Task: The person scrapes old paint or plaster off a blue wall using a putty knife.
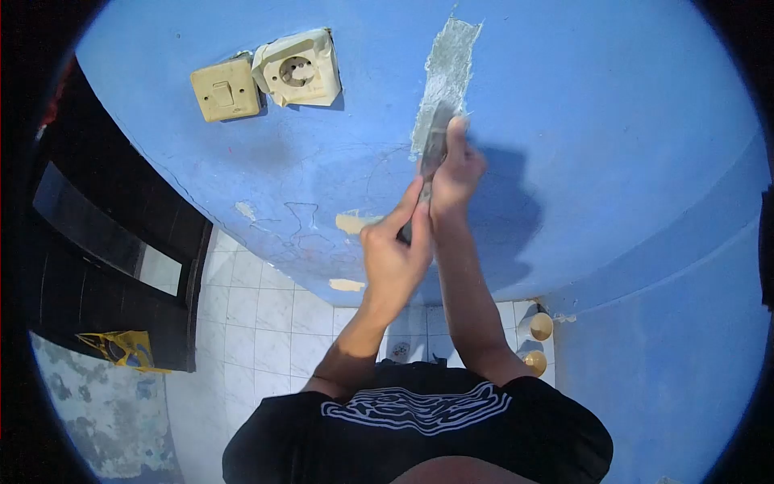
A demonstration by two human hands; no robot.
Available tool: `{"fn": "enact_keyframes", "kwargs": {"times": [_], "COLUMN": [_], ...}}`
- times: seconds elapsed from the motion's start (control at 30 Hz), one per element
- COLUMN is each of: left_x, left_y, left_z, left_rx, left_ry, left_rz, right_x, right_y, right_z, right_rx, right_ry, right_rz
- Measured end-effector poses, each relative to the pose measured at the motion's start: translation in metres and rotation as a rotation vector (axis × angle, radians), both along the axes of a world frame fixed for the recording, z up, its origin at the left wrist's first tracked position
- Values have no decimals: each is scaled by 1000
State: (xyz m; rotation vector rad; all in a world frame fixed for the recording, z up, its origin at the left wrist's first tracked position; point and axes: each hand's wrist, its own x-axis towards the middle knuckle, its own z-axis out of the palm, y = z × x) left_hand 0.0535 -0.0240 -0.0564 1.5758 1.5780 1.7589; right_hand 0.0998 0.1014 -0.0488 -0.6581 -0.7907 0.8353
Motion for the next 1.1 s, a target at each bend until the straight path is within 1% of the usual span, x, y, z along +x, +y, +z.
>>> {"fn": "enact_keyframes", "kwargs": {"times": [0.03,0.07,0.1,0.13,0.17,0.23,0.27,0.3,0.37,0.43,0.5,0.53,0.57,0.6,0.63,0.7,0.73,0.77,0.8,0.83,0.87,0.9,0.93,1.0,1.03,1.1], "left_x": [4,11,18,21,22,21,19,17,14,10,11,11,12,16,18,17,16,15,12,10,10,10,10,18,20,20], "left_y": [12,33,37,32,31,26,26,27,13,-7,-1,4,13,27,33,30,25,21,12,9,12,14,14,15,16,14], "left_z": [7,22,34,46,45,31,16,-4,-17,-16,-12,-10,-4,3,7,8,4,0,-15,-21,-21,-18,-16,-16,-17,-19], "left_rx": [-2,109,212,166,175,194,196,253,312,-85,-42,-2,-3,63,124,153,168,183,91,1,4,-22,-49,-33,-12,-14], "left_ry": [0,17,22,16,14,85,90,90,91,-31,-24,-21,-18,-45,-73,-79,-83,-87,-161,-232,-231,-265,-297,-303,-313,-342], "left_rz": [1,-39,-77,-111,-112,-110,-115,-91,-75,-70,-69,-61,-62,-90,-117,-149,-167,-185,-202,-219,-227,-240,-251,-244,-238,-253], "right_x": [9,25,37,41,44,44,40,36,29,24,21,22,26,30,33,37,34,29,26,27,29,31,34,35,36,38], "right_y": [1,8,6,5,5,3,-1,-5,-15,-17,-10,-6,2,7,7,10,8,-1,-6,-3,1,-2,-3,-3,-1,-3], "right_z": [17,41,53,54,57,54,41,27,1,-8,-8,0,13,24,28,37,36,26,16,5,-7,-5,0,15,14,5], "right_rx": [-2,45,84,86,41,4,-35,-78,-111,-147,-202,-205,-105,0,1,66,79,-19,-120,-116,-112,-113,-115,-109,-109,-42], "right_ry": [0,52,93,86,64,56,69,82,68,58,-38,-35,-11,11,11,4,6,-9,-23,-20,-79,-141,-140,2,2,28], "right_rz": [1,87,174,173,152,126,145,164,188,211,134,133,102,72,73,57,53,1,-52,-58,-32,-5,-7,41,40,115]}}
